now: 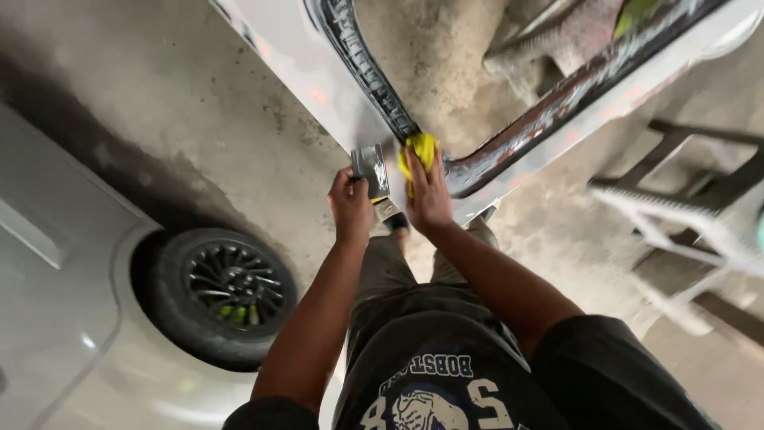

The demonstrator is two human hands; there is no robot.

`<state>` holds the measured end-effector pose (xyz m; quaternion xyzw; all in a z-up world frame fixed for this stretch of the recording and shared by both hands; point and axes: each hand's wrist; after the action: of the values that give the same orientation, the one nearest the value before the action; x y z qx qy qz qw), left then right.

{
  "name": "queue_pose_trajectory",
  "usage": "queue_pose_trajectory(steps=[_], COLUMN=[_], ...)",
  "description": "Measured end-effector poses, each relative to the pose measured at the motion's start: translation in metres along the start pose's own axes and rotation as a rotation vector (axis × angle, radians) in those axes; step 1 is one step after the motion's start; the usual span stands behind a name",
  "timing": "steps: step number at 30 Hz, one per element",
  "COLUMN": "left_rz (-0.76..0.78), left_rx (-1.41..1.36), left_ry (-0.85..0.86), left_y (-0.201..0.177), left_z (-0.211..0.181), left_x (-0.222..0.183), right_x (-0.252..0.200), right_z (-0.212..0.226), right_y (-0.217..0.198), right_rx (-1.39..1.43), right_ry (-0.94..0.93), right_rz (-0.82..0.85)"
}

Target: The person wipes the black rubber weather stripping along the edge of a white car door using a yellow cloth. They repeatedly dip the cloth into a green bucket of water and continue wiping the same strip along the door frame.

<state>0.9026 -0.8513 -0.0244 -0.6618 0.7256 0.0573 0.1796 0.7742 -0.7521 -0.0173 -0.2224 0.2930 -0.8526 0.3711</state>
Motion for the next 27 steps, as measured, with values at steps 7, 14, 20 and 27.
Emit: queue_pose_trajectory(steps=[7, 14, 20, 27], left_rz=[0.285, 0.653, 0.781, 0.738], left_rx=[0.154, 0.334, 0.276, 0.633], left_ry=[0.152, 0.166, 0.186, 0.460], left_y=[0.018, 0.065, 0.084, 0.119], left_z=[-0.003, 0.011, 0.006, -0.028], left_x=[0.011, -0.005, -0.016, -0.029], right_x=[-0.034, -0.086, 0.001, -0.056], right_z=[-0.033, -0.102, -0.119, -0.074], right_y=[-0.040, -0.060, -0.095, -0.048], right_rx=[-0.182, -0.327, -0.340, -0.227], right_ry=[0.036, 0.208, 0.500, 0.532], right_rz=[0.011, -0.163, -0.318, -0.457])
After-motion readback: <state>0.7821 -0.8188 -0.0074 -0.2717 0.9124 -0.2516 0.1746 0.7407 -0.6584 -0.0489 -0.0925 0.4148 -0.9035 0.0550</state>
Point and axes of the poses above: each hand's wrist, its own x-axis towards the middle knuckle, its own y-axis out of the palm, z = x × y, and after that the axes turned 11 degrees about -z, right-handed
